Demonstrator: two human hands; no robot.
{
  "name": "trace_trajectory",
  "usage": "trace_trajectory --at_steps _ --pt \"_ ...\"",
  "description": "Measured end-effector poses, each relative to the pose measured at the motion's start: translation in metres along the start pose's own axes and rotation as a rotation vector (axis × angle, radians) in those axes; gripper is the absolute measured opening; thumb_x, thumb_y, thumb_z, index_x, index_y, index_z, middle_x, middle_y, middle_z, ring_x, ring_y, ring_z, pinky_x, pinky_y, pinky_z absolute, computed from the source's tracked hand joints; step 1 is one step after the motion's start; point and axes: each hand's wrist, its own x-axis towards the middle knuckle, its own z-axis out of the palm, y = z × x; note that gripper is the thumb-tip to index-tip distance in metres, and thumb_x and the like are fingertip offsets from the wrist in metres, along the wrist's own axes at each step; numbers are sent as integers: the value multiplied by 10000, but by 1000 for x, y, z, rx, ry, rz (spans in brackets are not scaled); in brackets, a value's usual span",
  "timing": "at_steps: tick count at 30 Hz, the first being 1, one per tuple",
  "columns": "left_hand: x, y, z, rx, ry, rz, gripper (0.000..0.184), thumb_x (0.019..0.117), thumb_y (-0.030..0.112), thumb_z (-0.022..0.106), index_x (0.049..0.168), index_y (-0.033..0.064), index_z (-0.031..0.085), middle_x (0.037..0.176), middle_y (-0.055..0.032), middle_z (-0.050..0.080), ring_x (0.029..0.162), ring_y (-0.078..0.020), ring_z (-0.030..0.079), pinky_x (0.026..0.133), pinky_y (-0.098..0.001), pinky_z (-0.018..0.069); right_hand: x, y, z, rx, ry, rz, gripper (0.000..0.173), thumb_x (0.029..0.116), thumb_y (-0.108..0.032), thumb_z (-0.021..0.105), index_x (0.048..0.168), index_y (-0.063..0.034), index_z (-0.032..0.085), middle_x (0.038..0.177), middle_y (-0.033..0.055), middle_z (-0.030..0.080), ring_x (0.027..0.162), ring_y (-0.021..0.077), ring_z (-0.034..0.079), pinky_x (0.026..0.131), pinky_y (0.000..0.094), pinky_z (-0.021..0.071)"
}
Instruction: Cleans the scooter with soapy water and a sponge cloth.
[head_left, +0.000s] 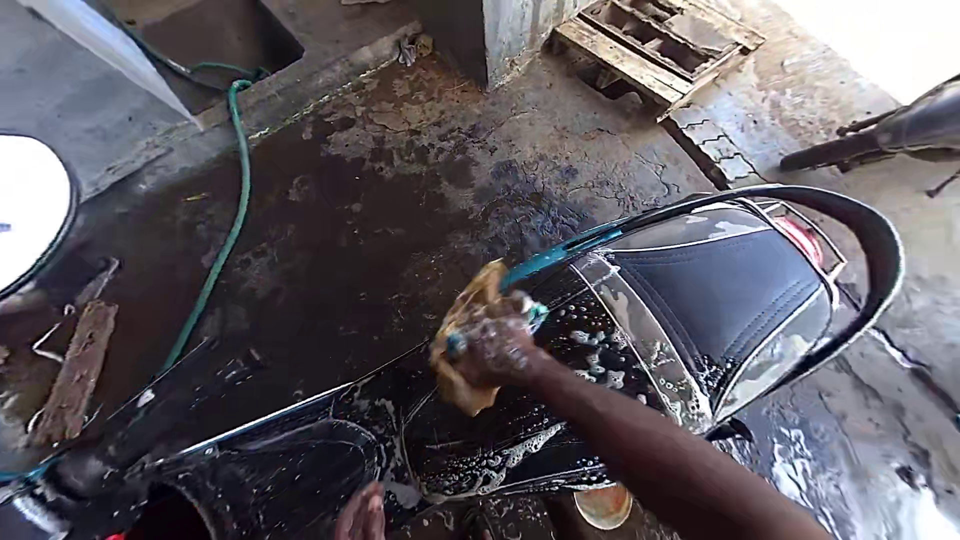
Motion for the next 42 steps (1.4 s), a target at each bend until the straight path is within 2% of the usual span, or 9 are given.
trace_trajectory --at_steps 4,11,16,22,27,31,35,38,42 --pt "70 80 88 133 -159 139 419 1045 144 455 1309 -170 543 1305 -351 583 1228 -387 596 1082 -464 462 12 9 -1 167 -116 -141 610 999 -479 564 1382 -5 591 1456 267 536 1416 452 424 1184 703 183" --pt "89 104 142 526 -175 140 459 1057 383 479 1270 28 677 1255 -220 670 1207 -393 621 1045 -617 439 -79 242 -108 -97 474 198 583 1008 -551 399 1479 -243 553 1538 78 517 1469 335 404 1206 609 262" --pt "88 105 148 585 -130 164 444 1046 388 500 1253 47 693 1254 -202 677 1198 -385 631 1024 -612 456 -176 347 -127 -20 650 464 530 1031 -466 410 1422 -162 601 1541 149 496 1437 408 428 1109 698 341" --pt "87 102 153 612 -54 207 475 1019 444 513 1185 51 723 1191 -203 698 1123 -400 662 940 -628 492 -276 295 -18 37 863 577 580 992 -484 440 1398 -107 609 1568 203 435 1486 398 352 1177 659 275" --pt "92 105 158 658 -43 192 472 1029 444 507 1187 56 721 1185 -215 691 1117 -412 658 933 -642 486 -188 225 -46 19 783 640 727 874 -614 627 1398 -110 625 1550 269 439 1498 507 262 1191 741 93" --pt "91 103 156 658 -81 212 450 1047 400 503 1194 30 712 1214 -231 680 1160 -423 640 961 -641 475 -124 142 -16 79 892 470 632 901 -610 623 1397 -219 628 1543 160 488 1478 425 350 1170 712 249" --pt "95 96 152 639 -135 277 453 1064 346 474 1202 -27 691 1225 -273 662 1187 -444 621 1014 -624 460 -172 94 63 127 763 349 520 967 -574 536 1381 -274 630 1496 91 568 1422 377 473 1092 678 392" --pt "98 92 153 656 -138 291 462 1068 340 453 1197 -34 691 1219 -287 661 1189 -458 616 1017 -636 452 -224 125 69 129 682 311 485 982 -504 553 1411 -286 612 1514 55 557 1449 350 450 1173 650 318" --pt "98 93 158 680 -120 300 465 1075 340 438 1194 -31 692 1218 -284 661 1192 -454 615 1016 -634 451 -246 233 27 28 942 468 520 1010 -494 443 1427 -234 615 1526 96 536 1458 371 417 1188 646 260"
